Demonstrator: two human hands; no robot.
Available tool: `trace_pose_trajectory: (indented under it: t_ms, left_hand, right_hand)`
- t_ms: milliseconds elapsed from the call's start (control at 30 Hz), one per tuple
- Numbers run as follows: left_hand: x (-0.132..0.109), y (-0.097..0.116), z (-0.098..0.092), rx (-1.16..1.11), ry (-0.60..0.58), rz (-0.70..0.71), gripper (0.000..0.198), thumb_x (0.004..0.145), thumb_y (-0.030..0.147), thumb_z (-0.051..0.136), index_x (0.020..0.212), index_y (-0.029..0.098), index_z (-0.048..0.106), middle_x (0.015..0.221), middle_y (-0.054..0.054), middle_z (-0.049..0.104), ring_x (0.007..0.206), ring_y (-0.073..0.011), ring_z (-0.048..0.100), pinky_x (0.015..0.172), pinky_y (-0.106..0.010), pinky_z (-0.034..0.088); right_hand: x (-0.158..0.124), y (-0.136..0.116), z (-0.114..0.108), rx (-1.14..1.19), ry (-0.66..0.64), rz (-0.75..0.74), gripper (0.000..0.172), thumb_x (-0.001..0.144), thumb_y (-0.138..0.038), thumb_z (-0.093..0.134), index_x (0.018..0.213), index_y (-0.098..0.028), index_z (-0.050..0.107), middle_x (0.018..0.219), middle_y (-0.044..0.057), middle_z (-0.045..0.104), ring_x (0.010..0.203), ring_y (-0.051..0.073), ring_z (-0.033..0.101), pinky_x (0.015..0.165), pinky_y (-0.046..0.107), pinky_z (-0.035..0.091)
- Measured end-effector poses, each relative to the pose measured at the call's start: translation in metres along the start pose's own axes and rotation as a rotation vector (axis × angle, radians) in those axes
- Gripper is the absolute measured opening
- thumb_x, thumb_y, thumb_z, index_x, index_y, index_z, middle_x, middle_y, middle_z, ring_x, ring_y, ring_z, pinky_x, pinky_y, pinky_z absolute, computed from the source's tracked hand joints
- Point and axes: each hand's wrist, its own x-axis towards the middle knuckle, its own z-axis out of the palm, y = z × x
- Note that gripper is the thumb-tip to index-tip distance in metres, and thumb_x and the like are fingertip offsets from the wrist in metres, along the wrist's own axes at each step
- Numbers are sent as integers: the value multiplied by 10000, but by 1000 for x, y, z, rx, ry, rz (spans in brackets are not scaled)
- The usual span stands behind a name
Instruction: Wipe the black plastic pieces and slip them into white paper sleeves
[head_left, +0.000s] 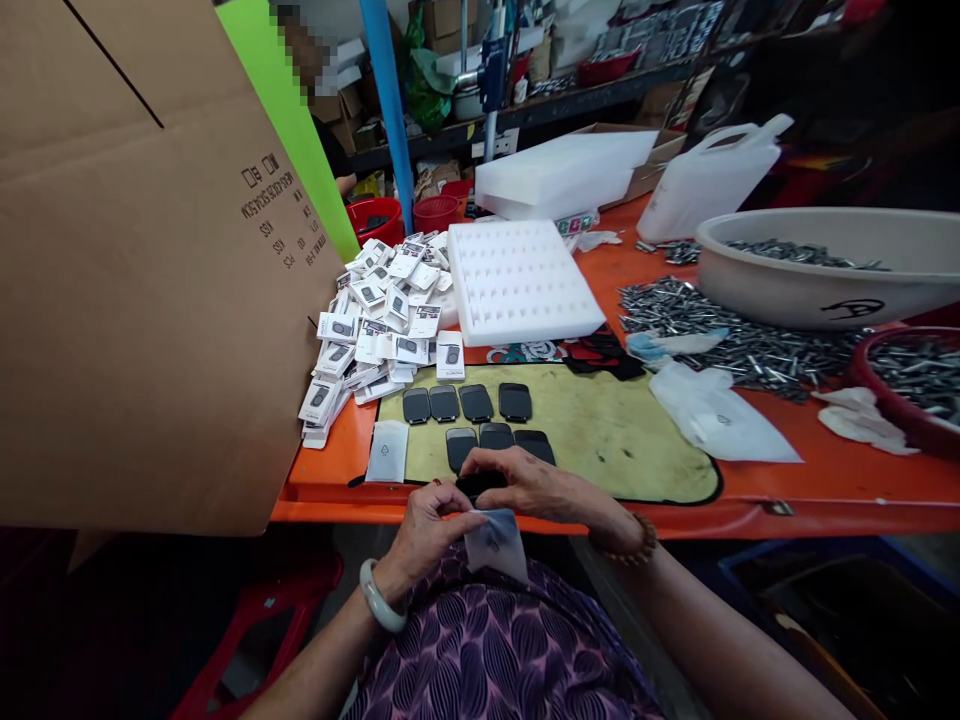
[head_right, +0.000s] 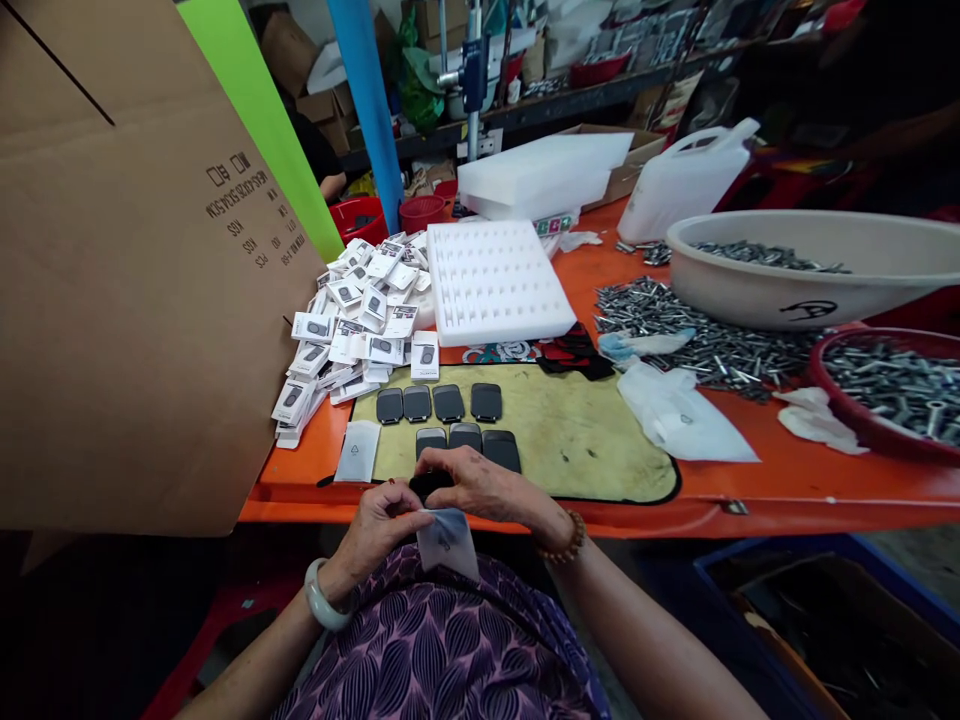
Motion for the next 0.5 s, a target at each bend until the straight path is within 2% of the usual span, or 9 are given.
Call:
trace_pose_trajectory:
  t_ms: [100, 167, 267, 367, 500]
  left_hand:
    - [-2, -6, 3, -100, 64, -2, 235, 706, 336, 734, 645, 154, 600, 741, -23, 603, 680, -133, 518, 630, -237, 385]
    - [-2, -7, 1, -159, 101, 14, 223, 718, 324, 723, 657, 154, 593, 938, -67, 659, 772, -152, 562, 683, -248, 409]
    - [2, -6, -3, -268, 128, 58, 198, 739, 303, 711, 680, 161, 586, 1187, -98, 631, 950, -195, 596, 790, -276, 425]
    - [8, -6, -5, -363, 135, 102, 193, 750, 282, 711, 682, 170, 569, 1206, -97, 630, 1096, -228, 572, 891, -300, 409]
    - [11, -6, -4, -427, 113, 112, 194, 755, 257, 713, 680, 171, 555, 1179, -95, 640, 1123, -232, 562, 926, -308, 392]
  right_hand:
    - [-4, 5, 6, 109, -6, 13, 217, 832, -232, 592, 1045, -230, 628, 965, 7, 660, 871, 160, 591, 768, 258, 456]
    - [-8, 11, 10, 171, 83, 38, 244, 837, -277, 612, 1077, -230, 601, 944, 8, 638, 831, 150, 574, 755, 261, 459]
    - [-12, 19, 16, 206, 230, 9, 257, 793, -326, 685, 1004, -223, 581, 908, 4, 591, 784, 140, 527, 740, 262, 453]
    - [-12, 20, 24, 195, 326, -68, 192, 805, -347, 681, 885, -214, 568, 937, 18, 570, 812, 143, 507, 765, 268, 441]
    - [-8, 13, 31, 149, 436, -123, 173, 866, -343, 611, 777, -211, 544, 879, 22, 557, 884, 163, 536, 789, 273, 435]
